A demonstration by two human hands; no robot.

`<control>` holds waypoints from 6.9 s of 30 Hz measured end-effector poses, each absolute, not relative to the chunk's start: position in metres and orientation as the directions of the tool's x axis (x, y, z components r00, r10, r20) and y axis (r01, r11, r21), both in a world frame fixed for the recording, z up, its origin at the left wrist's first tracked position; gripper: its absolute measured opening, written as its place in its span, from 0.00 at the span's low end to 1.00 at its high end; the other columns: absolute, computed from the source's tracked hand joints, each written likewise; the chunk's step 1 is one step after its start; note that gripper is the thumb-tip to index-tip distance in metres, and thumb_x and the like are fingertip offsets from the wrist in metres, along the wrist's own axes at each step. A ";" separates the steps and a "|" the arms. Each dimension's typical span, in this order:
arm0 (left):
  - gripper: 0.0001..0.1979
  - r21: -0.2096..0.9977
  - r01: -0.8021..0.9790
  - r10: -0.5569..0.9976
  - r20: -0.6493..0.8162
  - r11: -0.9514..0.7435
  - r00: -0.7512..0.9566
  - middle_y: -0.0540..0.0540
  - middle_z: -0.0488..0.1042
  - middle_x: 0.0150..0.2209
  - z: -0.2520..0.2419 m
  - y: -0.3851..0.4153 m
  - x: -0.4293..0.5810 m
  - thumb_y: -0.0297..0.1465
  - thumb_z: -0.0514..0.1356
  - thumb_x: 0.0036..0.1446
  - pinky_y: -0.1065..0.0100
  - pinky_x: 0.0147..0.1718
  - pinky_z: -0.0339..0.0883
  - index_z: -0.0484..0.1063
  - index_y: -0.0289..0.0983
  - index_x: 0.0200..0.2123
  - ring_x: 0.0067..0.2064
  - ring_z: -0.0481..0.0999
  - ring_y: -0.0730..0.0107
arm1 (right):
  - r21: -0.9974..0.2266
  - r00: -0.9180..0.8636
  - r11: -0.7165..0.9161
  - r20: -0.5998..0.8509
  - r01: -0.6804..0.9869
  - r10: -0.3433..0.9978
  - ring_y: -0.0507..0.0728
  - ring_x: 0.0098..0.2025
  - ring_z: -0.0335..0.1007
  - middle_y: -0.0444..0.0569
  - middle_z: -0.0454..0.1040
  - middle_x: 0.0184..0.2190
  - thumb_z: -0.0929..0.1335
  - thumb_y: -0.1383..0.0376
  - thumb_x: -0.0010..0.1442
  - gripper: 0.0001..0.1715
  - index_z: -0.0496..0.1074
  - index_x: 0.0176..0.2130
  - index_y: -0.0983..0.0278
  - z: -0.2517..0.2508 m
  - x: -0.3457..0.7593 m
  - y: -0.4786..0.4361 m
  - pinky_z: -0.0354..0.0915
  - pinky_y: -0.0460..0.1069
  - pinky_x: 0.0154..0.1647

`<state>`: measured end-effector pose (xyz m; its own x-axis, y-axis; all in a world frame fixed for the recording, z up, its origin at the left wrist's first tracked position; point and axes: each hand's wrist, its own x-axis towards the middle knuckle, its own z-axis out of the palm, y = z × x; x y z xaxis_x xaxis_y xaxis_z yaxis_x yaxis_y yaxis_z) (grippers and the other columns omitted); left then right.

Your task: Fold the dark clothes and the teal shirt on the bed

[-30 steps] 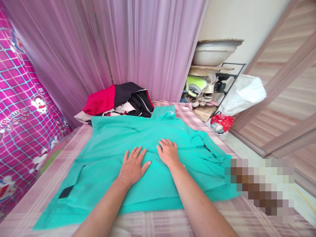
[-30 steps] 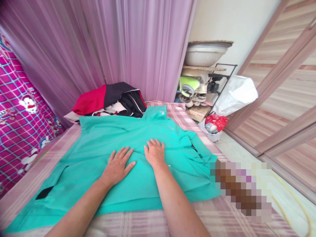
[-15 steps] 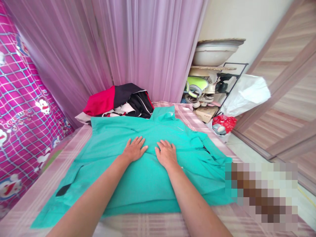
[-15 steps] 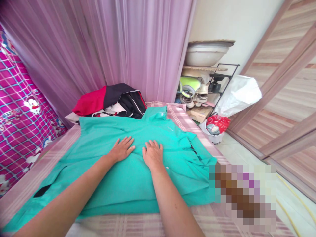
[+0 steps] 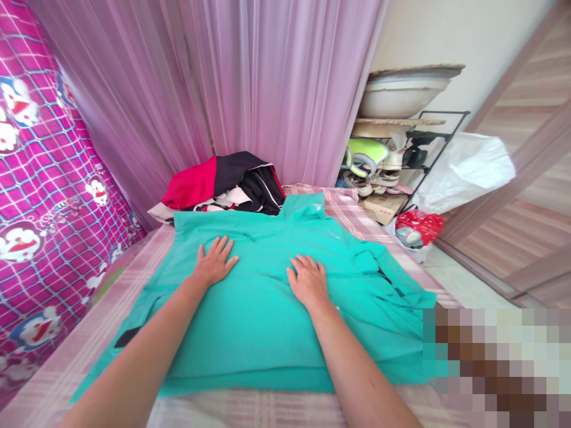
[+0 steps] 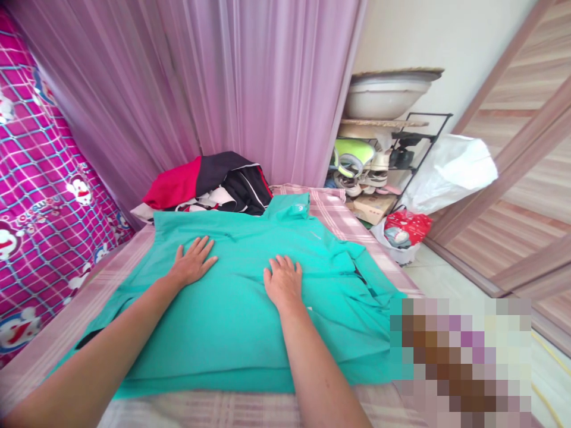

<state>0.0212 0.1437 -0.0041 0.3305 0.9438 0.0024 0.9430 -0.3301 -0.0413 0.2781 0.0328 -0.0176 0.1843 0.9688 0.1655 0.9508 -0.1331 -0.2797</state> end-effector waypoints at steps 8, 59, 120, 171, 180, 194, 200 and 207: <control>0.37 0.017 0.984 0.984 -0.015 -0.177 0.177 0.43 0.41 0.73 -0.004 0.152 -0.005 0.50 0.38 0.65 0.36 0.64 0.41 0.42 0.40 0.71 0.72 0.43 0.51 | -0.266 0.181 -0.133 0.166 0.955 0.969 0.61 0.66 0.55 0.51 0.66 0.63 0.58 0.57 0.68 0.25 0.71 0.58 0.58 -0.018 0.279 0.034 0.47 0.62 0.65; 0.33 -0.126 0.967 0.975 -0.010 -0.221 0.222 0.42 0.53 0.71 0.007 0.163 -0.076 0.49 0.41 0.65 0.41 0.65 0.42 0.53 0.43 0.69 0.70 0.52 0.52 | -0.259 0.191 -0.143 0.171 0.955 0.967 0.61 0.65 0.56 0.50 0.66 0.63 0.59 0.58 0.67 0.24 0.71 0.58 0.56 -0.017 0.276 0.034 0.47 0.62 0.65; 0.31 0.022 0.886 0.885 0.076 -0.462 0.460 0.44 0.56 0.69 -0.006 0.016 0.022 0.50 0.45 0.66 0.42 0.65 0.48 0.57 0.44 0.67 0.70 0.53 0.52 | -0.193 -0.011 0.034 0.115 0.981 0.993 0.63 0.69 0.51 0.52 0.58 0.68 0.57 0.49 0.69 0.31 0.62 0.65 0.56 -0.021 0.316 -0.059 0.47 0.67 0.67; 0.25 0.206 0.642 0.657 0.010 -0.739 0.753 0.46 0.66 0.64 0.032 -0.014 0.078 0.41 0.54 0.64 0.46 0.66 0.52 0.64 0.46 0.63 0.64 0.65 0.58 | -0.438 0.180 -0.040 0.282 0.898 0.942 0.59 0.53 0.74 0.45 0.78 0.51 0.65 0.62 0.63 0.14 0.80 0.42 0.54 0.019 0.397 -0.086 0.66 0.54 0.56; 0.21 0.243 0.658 0.690 0.072 -0.712 0.720 0.52 0.77 0.54 0.042 0.001 0.061 0.38 0.47 0.66 0.60 0.57 0.67 0.73 0.48 0.56 0.54 0.76 0.63 | -0.402 0.372 -0.244 0.280 0.883 0.885 0.59 0.44 0.77 0.41 0.82 0.43 0.63 0.65 0.61 0.18 0.81 0.42 0.51 0.011 0.406 -0.087 0.70 0.52 0.45; 0.26 0.404 0.500 0.562 0.042 -0.766 0.826 0.52 0.67 0.63 0.018 -0.009 0.028 0.27 0.50 0.62 0.54 0.65 0.56 0.66 0.49 0.62 0.65 0.65 0.66 | -0.497 0.250 -0.141 0.160 0.856 0.955 0.58 0.42 0.75 0.44 0.81 0.38 0.63 0.73 0.51 0.18 0.79 0.32 0.58 0.010 0.424 -0.093 0.67 0.50 0.45; 0.22 0.393 0.461 0.500 -0.005 -0.796 0.866 0.52 0.65 0.64 0.011 -0.014 0.017 0.33 0.49 0.67 0.47 0.67 0.50 0.65 0.55 0.61 0.67 0.60 0.64 | -0.576 0.191 -0.153 0.006 0.803 0.981 0.58 0.39 0.76 0.44 0.81 0.34 0.62 0.72 0.52 0.18 0.80 0.28 0.58 0.011 0.432 -0.099 0.68 0.49 0.43; 0.21 0.353 0.470 0.505 0.009 -0.809 0.863 0.52 0.65 0.65 0.007 -0.013 0.000 0.37 0.47 0.69 0.44 0.66 0.48 0.64 0.56 0.62 0.68 0.58 0.60 | -0.771 0.011 -0.075 -0.088 0.632 0.996 0.59 0.40 0.76 0.46 0.82 0.36 0.63 0.64 0.54 0.16 0.80 0.31 0.59 0.027 0.435 -0.112 0.68 0.51 0.46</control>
<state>0.0003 -0.0133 0.0073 0.8630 0.5051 0.0095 0.4697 -0.8092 0.3528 0.4352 -0.1115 0.0272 0.0113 0.9961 -0.0878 0.6324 -0.0752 -0.7710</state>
